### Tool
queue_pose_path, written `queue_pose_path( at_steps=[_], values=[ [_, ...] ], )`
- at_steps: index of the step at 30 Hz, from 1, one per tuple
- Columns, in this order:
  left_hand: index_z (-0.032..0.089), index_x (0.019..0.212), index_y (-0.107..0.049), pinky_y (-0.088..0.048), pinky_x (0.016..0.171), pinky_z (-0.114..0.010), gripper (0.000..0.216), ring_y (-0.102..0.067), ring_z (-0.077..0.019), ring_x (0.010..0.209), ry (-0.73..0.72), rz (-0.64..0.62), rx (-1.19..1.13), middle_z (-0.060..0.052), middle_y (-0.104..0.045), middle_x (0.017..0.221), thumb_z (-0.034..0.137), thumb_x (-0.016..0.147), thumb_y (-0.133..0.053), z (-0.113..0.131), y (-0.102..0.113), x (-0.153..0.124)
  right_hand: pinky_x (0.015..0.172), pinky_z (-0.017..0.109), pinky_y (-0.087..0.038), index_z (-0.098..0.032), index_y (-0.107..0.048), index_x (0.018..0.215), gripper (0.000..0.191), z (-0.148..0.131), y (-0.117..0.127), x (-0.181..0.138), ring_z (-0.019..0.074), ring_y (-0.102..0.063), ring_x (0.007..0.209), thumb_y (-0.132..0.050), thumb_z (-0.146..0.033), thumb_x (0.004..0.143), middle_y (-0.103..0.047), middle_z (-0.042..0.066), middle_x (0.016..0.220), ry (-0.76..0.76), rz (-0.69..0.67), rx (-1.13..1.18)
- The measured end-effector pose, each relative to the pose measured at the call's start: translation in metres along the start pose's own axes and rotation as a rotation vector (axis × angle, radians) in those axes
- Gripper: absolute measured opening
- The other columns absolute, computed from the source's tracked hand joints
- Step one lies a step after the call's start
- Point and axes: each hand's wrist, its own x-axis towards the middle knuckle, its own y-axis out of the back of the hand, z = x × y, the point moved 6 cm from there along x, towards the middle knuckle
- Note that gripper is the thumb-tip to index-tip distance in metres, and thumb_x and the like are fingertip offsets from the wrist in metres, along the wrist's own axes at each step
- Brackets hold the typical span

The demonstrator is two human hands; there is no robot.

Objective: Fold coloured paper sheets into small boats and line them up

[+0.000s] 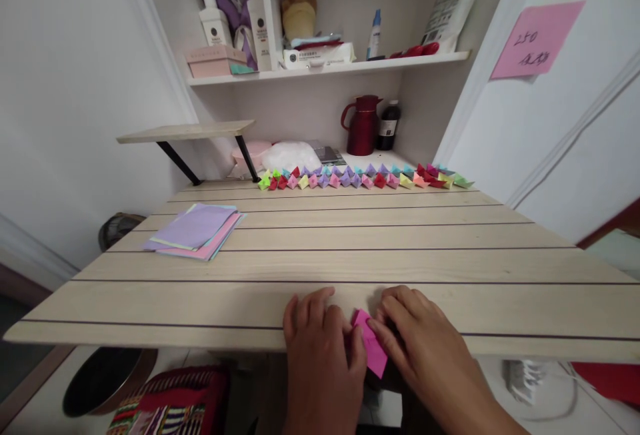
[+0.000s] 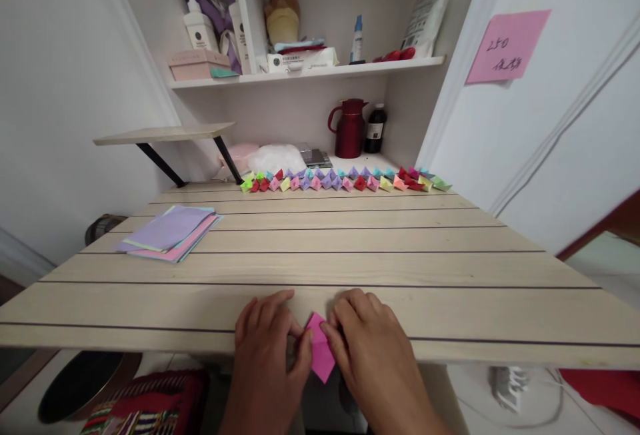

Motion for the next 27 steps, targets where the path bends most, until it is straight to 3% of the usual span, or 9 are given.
queue_pose_path(
  at_steps=[6,11,14,17,19,23,27],
  values=[
    [0.019,0.072,-0.057,-0.036,0.098,-0.062,0.005,-0.058,-0.0289,0.107,-0.003,-0.015,0.125,-0.01,-0.068,0.104,0.018,0.076,-0.06,-0.004,-0.002,0.003,0.065,0.038,-0.045,-0.022,-0.052,0.084,0.014,0.004,-0.001,0.001,0.0234,-0.054,0.074,-0.048,-0.034,0.091,-0.057,0.006,0.085,-0.034,-0.001,0.032],
    [0.019,0.081,-0.059,-0.042,0.095,-0.056,0.01,-0.06,-0.0263,0.103,-0.04,0.021,0.176,-0.01,-0.067,0.105,0.012,0.077,-0.054,-0.009,0.004,0.003,0.065,0.036,-0.046,-0.025,-0.057,0.095,0.016,0.001,-0.002,-0.001,0.0221,-0.056,0.075,-0.041,-0.027,0.093,-0.058,0.006,0.093,0.03,-0.012,0.05],
    [0.022,0.101,-0.061,-0.045,0.092,-0.047,0.021,-0.059,-0.0228,0.104,-0.21,0.021,0.145,-0.008,-0.066,0.113,0.014,0.083,-0.054,-0.006,0.01,-0.002,0.065,0.036,-0.045,-0.026,-0.06,0.092,0.022,-0.001,-0.002,-0.001,0.022,-0.055,0.075,-0.038,-0.024,0.094,-0.058,0.006,0.089,0.067,-0.027,0.056],
    [0.028,0.117,-0.059,-0.041,0.096,-0.046,0.031,-0.06,-0.0219,0.104,-0.443,-0.021,0.174,-0.003,-0.066,0.118,0.035,0.087,-0.058,0.0,0.01,-0.013,0.067,0.037,-0.045,-0.024,-0.061,0.091,0.022,-0.002,0.002,-0.003,0.0227,-0.056,0.079,-0.039,-0.026,0.095,-0.06,0.006,0.091,0.087,-0.053,0.068],
    [0.028,0.119,-0.059,-0.038,0.099,-0.046,0.039,-0.06,-0.0227,0.106,-0.504,-0.04,0.216,-0.002,-0.067,0.117,0.045,0.084,-0.061,-0.001,0.004,-0.02,0.072,0.039,-0.046,-0.025,-0.061,0.1,0.018,-0.004,0.005,-0.006,0.0242,-0.056,0.086,-0.045,-0.033,0.094,-0.062,0.007,0.099,0.139,-0.08,0.064],
    [0.029,0.121,-0.058,-0.035,0.102,-0.041,0.033,-0.057,-0.0191,0.112,-0.443,0.014,0.212,0.001,-0.068,0.118,0.033,0.088,-0.057,-0.01,-0.006,-0.028,0.082,0.044,-0.044,-0.026,-0.053,0.125,0.053,-0.009,0.004,-0.019,0.0296,-0.054,0.101,-0.067,-0.047,0.079,-0.06,0.009,0.119,0.293,-0.092,-0.011],
    [0.024,0.119,-0.06,-0.04,0.096,-0.037,0.03,-0.058,-0.0185,0.109,-0.453,0.014,0.145,-0.002,-0.069,0.114,0.022,0.092,-0.049,-0.006,-0.005,-0.027,0.081,0.04,-0.043,-0.023,-0.058,0.119,0.035,-0.01,-0.002,-0.027,0.0272,-0.056,0.1,-0.058,-0.018,0.085,-0.064,0.009,0.113,0.262,0.073,-0.049]
  ],
)
